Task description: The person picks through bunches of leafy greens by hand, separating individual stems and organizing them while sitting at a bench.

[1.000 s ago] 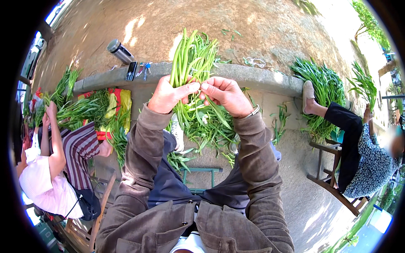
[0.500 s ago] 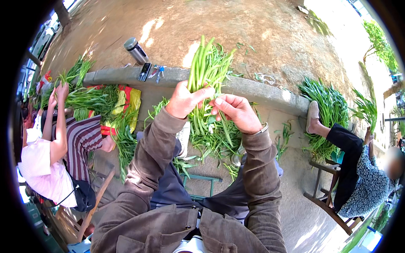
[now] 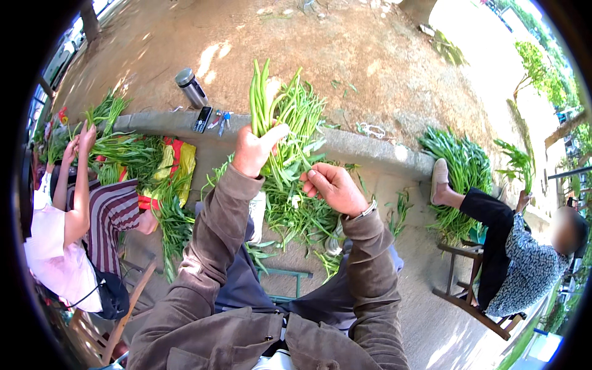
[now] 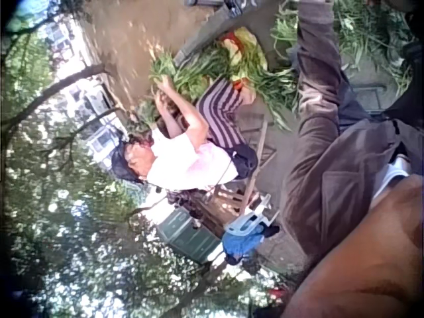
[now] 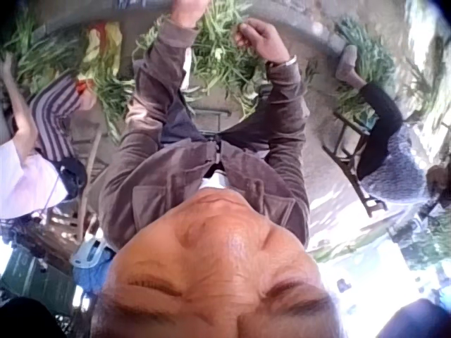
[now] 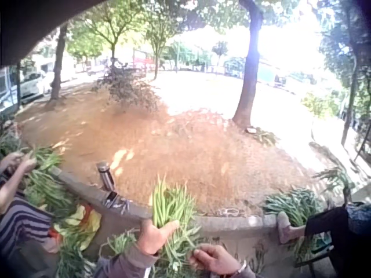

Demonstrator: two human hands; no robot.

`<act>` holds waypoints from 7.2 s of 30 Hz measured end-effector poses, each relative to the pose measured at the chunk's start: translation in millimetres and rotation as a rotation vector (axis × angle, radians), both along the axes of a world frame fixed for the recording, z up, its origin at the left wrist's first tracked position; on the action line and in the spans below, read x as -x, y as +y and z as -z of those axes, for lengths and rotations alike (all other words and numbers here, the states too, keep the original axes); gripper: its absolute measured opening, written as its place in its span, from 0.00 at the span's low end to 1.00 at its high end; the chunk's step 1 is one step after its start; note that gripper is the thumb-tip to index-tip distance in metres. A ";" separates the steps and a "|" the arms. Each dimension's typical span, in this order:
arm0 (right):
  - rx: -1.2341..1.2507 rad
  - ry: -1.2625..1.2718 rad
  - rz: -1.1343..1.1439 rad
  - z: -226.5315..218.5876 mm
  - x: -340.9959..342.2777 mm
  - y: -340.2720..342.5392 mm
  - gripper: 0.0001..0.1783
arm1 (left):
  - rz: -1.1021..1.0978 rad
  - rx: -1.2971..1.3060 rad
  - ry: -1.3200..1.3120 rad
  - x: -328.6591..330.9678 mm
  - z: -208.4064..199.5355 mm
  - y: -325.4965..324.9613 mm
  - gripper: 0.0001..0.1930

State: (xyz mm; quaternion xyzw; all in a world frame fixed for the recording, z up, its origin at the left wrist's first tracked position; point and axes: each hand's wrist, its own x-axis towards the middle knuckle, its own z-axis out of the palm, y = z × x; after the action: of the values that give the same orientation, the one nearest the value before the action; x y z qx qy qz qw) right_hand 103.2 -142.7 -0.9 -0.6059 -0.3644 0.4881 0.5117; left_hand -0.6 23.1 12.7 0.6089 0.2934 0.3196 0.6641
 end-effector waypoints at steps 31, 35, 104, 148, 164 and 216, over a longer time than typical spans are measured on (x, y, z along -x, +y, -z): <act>-0.356 -0.237 0.454 11.2 3.4 11.1 0.14 | 0.241 0.006 0.040 -10.1 20.5 -33.3 0.07; -0.253 -0.133 0.358 8.7 2.9 2.3 0.13 | 0.283 -0.043 0.053 -12.5 23.7 -36.6 0.08; -0.666 0.975 0.731 4.3 -54.7 0.0 0.13 | 0.303 0.123 0.019 -29.7 3.6 -56.3 0.06; -0.301 0.369 0.764 -5.3 -40.2 13.0 0.09 | 0.301 0.115 -0.065 -15.4 13.2 -37.6 0.14; -0.491 0.369 1.111 -5.5 -96.1 -43.9 0.08 | 0.124 0.072 0.104 2.3 7.7 -1.4 0.08; -0.124 0.127 0.243 -21.0 -20.2 11.9 0.07 | 0.521 0.284 0.096 -0.1 -4.4 -11.1 0.07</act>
State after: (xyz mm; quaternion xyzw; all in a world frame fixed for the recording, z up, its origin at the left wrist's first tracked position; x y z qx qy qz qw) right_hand 123.4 -130.8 20.1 -0.5804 -0.2848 0.4366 0.6256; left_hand -0.4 12.0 17.1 0.5790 0.2001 0.0650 0.7877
